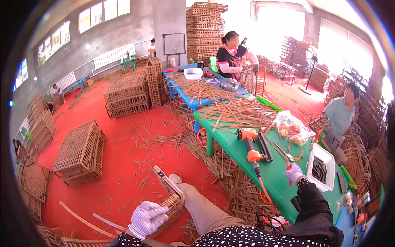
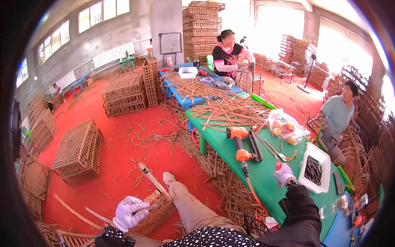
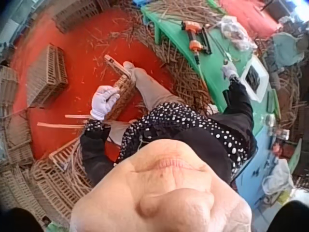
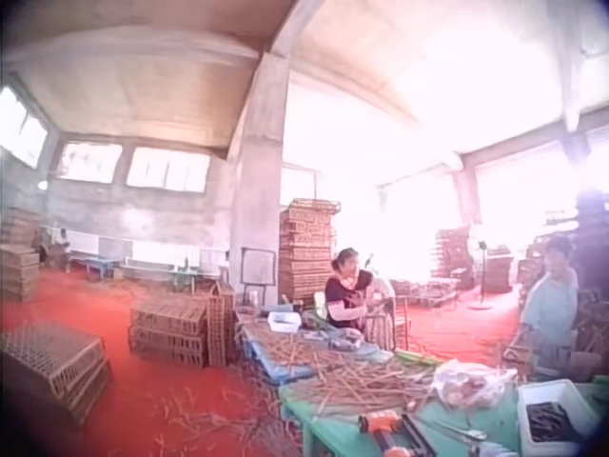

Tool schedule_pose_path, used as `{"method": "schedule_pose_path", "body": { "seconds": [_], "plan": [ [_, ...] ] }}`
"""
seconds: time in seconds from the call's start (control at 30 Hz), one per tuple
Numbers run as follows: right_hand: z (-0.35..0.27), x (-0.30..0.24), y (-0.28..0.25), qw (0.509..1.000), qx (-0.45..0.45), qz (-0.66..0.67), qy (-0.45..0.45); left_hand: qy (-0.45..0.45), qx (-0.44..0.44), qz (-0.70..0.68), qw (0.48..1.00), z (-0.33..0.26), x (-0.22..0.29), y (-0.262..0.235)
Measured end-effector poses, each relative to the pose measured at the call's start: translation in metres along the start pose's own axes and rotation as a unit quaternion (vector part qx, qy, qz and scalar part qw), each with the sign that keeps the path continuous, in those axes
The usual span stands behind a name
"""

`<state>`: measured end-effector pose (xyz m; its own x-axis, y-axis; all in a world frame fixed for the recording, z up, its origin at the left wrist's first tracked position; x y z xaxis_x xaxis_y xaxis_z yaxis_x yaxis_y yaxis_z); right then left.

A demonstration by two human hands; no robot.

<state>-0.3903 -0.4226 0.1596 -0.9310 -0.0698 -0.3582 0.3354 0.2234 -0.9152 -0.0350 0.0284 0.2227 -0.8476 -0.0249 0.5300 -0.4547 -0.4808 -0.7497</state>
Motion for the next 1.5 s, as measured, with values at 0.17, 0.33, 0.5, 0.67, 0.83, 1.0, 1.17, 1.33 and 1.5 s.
{"method": "schedule_pose_path", "body": {
  "seconds": [0.17,0.33,0.5,0.67,0.83,1.0,1.17,1.33,1.5],
  "plan": [
    [-0.032,-0.124,0.004,0.908,0.094,0.036,-0.406,0.156,0.063,0.116,0.979,0.005,0.001,0.019],
    [-0.103,-0.266,0.017,0.676,0.06,-0.035,-0.733,-0.149,0.12,-0.131,0.973,0.002,-0.004,0.001],
    [-0.152,-0.308,0.037,0.576,0.065,-0.125,-0.805,-0.237,0.119,-0.278,0.923,0.018,-0.032,0.002],
    [-0.175,-0.33,0.062,0.525,0.038,-0.182,-0.831,-0.258,0.132,-0.309,0.906,0.001,-0.031,0.001],
    [-0.187,-0.332,0.069,0.502,0.033,-0.204,-0.84,-0.258,0.137,-0.345,0.892,0.003,-0.029,0.003],
    [-0.191,-0.342,0.073,0.498,0.005,-0.238,-0.834,-0.259,0.125,-0.339,0.896,0.005,-0.032,0.004],
    [-0.188,-0.344,0.078,0.472,0.013,-0.249,-0.845,-0.257,0.144,-0.343,0.892,0.006,-0.034,0.002],
    [-0.171,-0.326,0.075,0.55,0.036,-0.105,-0.828,-0.258,0.324,-0.437,0.798,0.001,-0.053,0.003],
    [-0.06,-0.253,0.046,0.808,0.102,-0.145,-0.562,-0.226,0.377,-0.199,0.876,-0.008,-0.042,-0.018]
  ]
}}
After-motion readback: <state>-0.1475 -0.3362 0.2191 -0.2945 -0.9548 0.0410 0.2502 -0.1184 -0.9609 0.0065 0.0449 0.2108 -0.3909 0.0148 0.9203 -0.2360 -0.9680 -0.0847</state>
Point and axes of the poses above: each hand's wrist, its own z-axis towards the middle knuckle, its own y-axis out of the palm, x = y × z, the point moved 1 cm from there along z, towards the middle knuckle, and after that the axes turned 1 degree about x, right-handed, at the moved point
